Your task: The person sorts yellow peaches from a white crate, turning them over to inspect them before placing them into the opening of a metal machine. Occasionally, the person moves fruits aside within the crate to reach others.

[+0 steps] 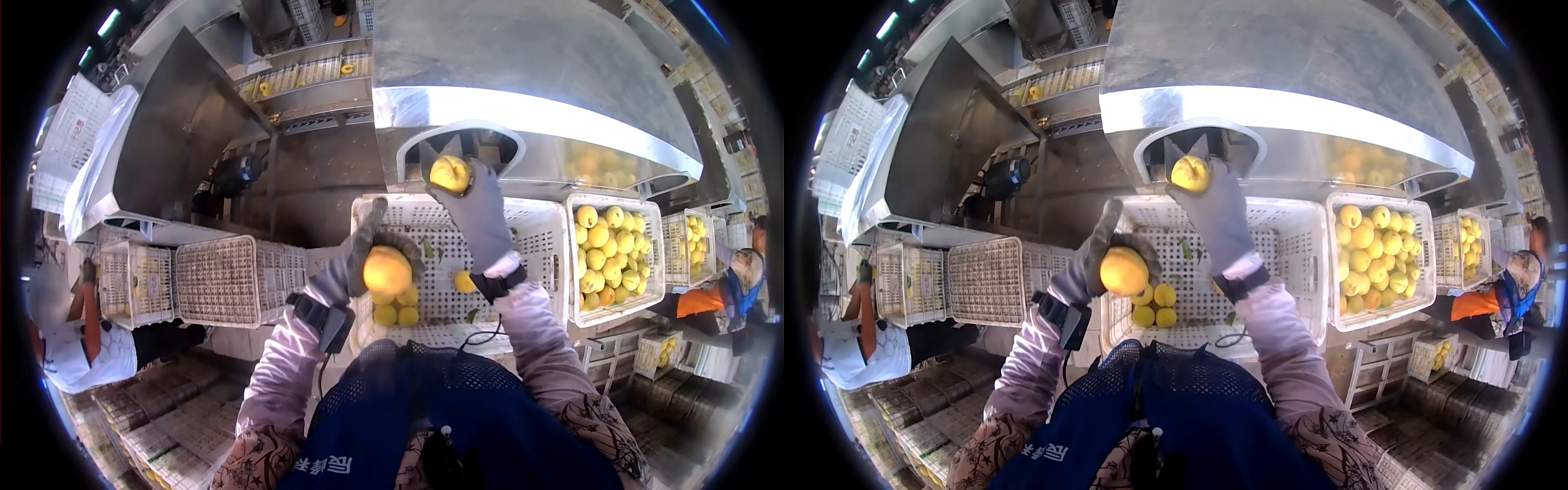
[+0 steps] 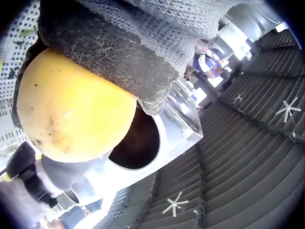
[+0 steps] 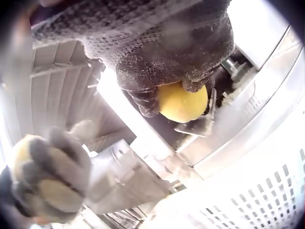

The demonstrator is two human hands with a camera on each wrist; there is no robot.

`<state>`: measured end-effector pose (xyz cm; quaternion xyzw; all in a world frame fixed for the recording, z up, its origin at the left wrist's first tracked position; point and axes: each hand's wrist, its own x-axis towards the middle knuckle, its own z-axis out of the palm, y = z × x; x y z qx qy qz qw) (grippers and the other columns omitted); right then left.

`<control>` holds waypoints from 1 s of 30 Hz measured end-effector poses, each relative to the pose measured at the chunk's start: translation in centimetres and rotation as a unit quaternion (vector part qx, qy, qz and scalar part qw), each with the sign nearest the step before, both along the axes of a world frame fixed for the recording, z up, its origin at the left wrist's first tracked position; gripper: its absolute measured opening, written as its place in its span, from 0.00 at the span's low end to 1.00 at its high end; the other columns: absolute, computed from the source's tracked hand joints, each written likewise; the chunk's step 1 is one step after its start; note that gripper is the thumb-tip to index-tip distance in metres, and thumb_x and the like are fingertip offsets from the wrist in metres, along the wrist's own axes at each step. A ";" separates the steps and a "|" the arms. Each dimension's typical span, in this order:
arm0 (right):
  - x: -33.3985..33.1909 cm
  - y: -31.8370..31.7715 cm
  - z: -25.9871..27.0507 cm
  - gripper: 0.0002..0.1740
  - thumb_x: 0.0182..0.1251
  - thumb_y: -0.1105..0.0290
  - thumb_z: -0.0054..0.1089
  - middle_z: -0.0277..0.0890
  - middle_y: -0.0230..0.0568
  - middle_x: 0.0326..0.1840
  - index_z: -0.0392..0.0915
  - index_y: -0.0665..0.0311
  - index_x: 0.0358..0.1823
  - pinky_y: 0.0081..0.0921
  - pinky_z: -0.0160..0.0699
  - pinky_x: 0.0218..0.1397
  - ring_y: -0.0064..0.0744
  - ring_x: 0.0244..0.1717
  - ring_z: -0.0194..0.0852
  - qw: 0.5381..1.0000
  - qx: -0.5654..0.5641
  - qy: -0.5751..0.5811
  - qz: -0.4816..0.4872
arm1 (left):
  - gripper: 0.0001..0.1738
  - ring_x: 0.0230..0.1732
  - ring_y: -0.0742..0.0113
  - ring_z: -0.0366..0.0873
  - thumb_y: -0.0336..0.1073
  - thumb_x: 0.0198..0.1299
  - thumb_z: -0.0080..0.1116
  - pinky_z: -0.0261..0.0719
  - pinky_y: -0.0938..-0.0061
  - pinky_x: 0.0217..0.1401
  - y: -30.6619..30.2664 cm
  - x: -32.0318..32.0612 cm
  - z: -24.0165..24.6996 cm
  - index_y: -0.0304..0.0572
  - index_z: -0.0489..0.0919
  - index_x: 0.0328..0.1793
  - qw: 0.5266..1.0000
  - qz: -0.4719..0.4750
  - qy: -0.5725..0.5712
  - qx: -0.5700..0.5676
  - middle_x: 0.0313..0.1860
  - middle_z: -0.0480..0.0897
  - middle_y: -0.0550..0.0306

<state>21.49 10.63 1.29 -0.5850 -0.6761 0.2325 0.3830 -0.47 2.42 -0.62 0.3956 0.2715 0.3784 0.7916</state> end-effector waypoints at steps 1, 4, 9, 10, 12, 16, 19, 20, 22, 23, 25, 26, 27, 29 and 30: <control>-0.7 0.7 -0.6 0.42 0.55 0.54 0.84 0.77 0.59 0.60 0.74 0.70 0.65 0.46 0.81 0.63 0.59 0.59 0.81 1.000 0.000 0.000 -0.005 | 0.57 0.45 0.48 0.89 0.84 0.69 0.31 0.89 0.58 0.55 -0.5 -0.2 0.0 0.29 0.83 0.54 1.000 -0.014 0.019 -0.008 0.42 0.87 0.41; -2.5 2.5 -1.6 0.40 0.55 0.53 0.84 0.76 0.62 0.59 0.75 0.70 0.61 0.49 0.83 0.60 0.64 0.58 0.81 0.995 -0.037 -0.050 -0.075 | 0.50 0.46 0.49 0.90 0.76 0.75 0.32 0.90 0.58 0.57 -3.0 -1.3 -2.9 0.31 0.80 0.59 0.994 -0.002 0.035 -0.101 0.43 0.87 0.41; -3.8 6.7 -1.2 0.37 0.55 0.57 0.83 0.82 0.61 0.56 0.77 0.72 0.60 0.46 0.84 0.57 0.60 0.53 0.84 0.992 0.048 -0.052 -0.108 | 0.53 0.47 0.52 0.90 0.72 0.79 0.18 0.85 0.61 0.67 -5.0 -1.3 -2.3 0.30 0.84 0.52 0.985 0.039 0.166 0.039 0.41 0.90 0.40; -3.3 7.0 0.4 0.34 0.56 0.57 0.83 0.84 0.60 0.52 0.78 0.73 0.56 0.44 0.84 0.56 0.59 0.50 0.85 0.995 -0.002 -0.043 -0.090 | 0.54 0.50 0.53 0.89 0.74 0.78 0.18 0.85 0.60 0.67 -4.8 -1.2 -3.3 0.31 0.84 0.51 0.992 0.054 0.114 -0.021 0.42 0.90 0.41; -1.8 6.3 3.4 0.30 0.61 0.59 0.80 0.86 0.57 0.50 0.80 0.74 0.56 0.40 0.83 0.55 0.53 0.49 0.86 0.995 -0.088 -0.007 -0.047 | 0.43 0.57 0.55 0.87 0.69 0.80 0.37 0.87 0.64 0.65 -4.0 -1.1 -4.6 0.29 0.77 0.64 0.975 0.104 0.012 -0.197 0.55 0.87 0.43; -0.3 -0.9 5.0 0.46 0.63 0.69 0.78 0.84 0.48 0.59 0.63 0.67 0.80 0.34 0.84 0.59 0.38 0.54 0.84 0.967 -0.187 0.160 0.059 | 0.24 0.63 0.55 0.84 0.37 0.83 0.49 0.82 0.65 0.73 -2.1 -1.0 -0.9 0.29 0.68 0.76 0.736 0.107 0.447 0.497 0.66 0.81 0.43; 0.3 -5.8 4.3 0.52 0.59 0.77 0.78 0.79 0.50 0.66 0.59 0.62 0.84 0.34 0.84 0.61 0.38 0.54 0.84 0.930 -0.309 0.151 0.131 | 0.20 0.60 0.60 0.85 0.28 0.77 0.53 0.86 0.69 0.64 -1.9 1.6 0.3 0.26 0.75 0.71 0.949 0.195 0.121 0.215 0.62 0.85 0.45; 0.5 -6.8 3.7 0.55 0.57 0.81 0.78 0.77 0.51 0.69 0.57 0.59 0.86 0.34 0.84 0.62 0.39 0.53 0.84 0.925 -0.318 0.121 0.168 | 0.23 0.66 0.59 0.81 0.34 0.81 0.48 0.83 0.68 0.68 -1.7 2.1 0.1 0.27 0.70 0.75 0.969 0.173 0.073 0.159 0.67 0.80 0.45; 0.9 -8.1 3.2 0.56 0.56 0.82 0.77 0.75 0.52 0.69 0.56 0.59 0.86 0.35 0.84 0.62 0.41 0.54 0.84 0.952 -0.245 0.079 0.163 | 0.25 0.72 0.57 0.77 0.38 0.84 0.44 0.81 0.66 0.73 -1.5 3.1 0.4 0.33 0.66 0.80 0.987 0.144 0.004 0.068 0.72 0.76 0.46; 1.2 -8.3 3.1 0.57 0.55 0.83 0.77 0.74 0.54 0.70 0.55 0.59 0.87 0.36 0.84 0.62 0.43 0.54 0.84 0.971 -0.173 0.035 0.158 | 0.25 0.72 0.57 0.77 0.38 0.84 0.44 0.81 0.66 0.73 -1.3 3.5 -0.4 0.33 0.66 0.80 0.987 0.141 0.005 0.071 0.72 0.76 0.46; 1.9 -8.5 4.0 0.49 0.61 0.79 0.72 0.67 0.65 0.73 0.56 0.76 0.82 0.38 0.83 0.66 0.55 0.62 0.80 0.974 -0.121 -0.010 0.193 | 0.26 0.72 0.58 0.77 0.40 0.82 0.50 0.82 0.67 0.71 -1.2 4.4 -2.6 0.40 0.67 0.81 0.986 0.149 0.029 0.062 0.72 0.75 0.45; 2.0 -8.6 3.5 0.49 0.60 0.78 0.74 0.68 0.64 0.71 0.57 0.76 0.81 0.40 0.82 0.67 0.56 0.62 0.79 0.974 -0.076 -0.073 0.199 | 0.26 0.72 0.58 0.77 0.40 0.82 0.50 0.82 0.67 0.71 -1.3 4.7 -3.0 0.40 0.67 0.81 0.987 0.147 0.029 0.062 0.72 0.75 0.45; 2.0 -8.7 2.8 0.48 0.59 0.77 0.75 0.70 0.63 0.69 0.58 0.77 0.80 0.41 0.81 0.67 0.58 0.63 0.78 0.969 -0.031 -0.136 0.203 | 0.28 0.71 0.57 0.78 0.39 0.81 0.53 0.84 0.66 0.70 -1.4 5.0 -3.0 0.41 0.67 0.82 0.974 0.159 0.084 0.138 0.72 0.76 0.45; 2.3 -8.1 1.7 0.50 0.57 0.71 0.79 0.71 0.62 0.66 0.60 0.78 0.78 0.43 0.79 0.69 0.60 0.65 0.77 0.977 -0.034 -0.119 0.175 | 0.31 0.69 0.56 0.80 0.38 0.78 0.60 0.87 0.66 0.67 -1.4 5.5 -3.0 0.43 0.68 0.83 0.920 0.183 0.192 0.287 0.72 0.76 0.44; 2.4 -7.7 1.6 0.51 0.56 0.70 0.80 0.71 0.62 0.67 0.61 0.78 0.78 0.44 0.79 0.69 0.60 0.65 0.76 0.982 -0.037 -0.040 0.182 | 0.30 0.66 0.58 0.82 0.35 0.78 0.59 0.88 0.66 0.67 -2.3 7.4 2.5 0.42 0.68 0.83 0.975 0.215 -0.059 0.003 0.72 0.77 0.48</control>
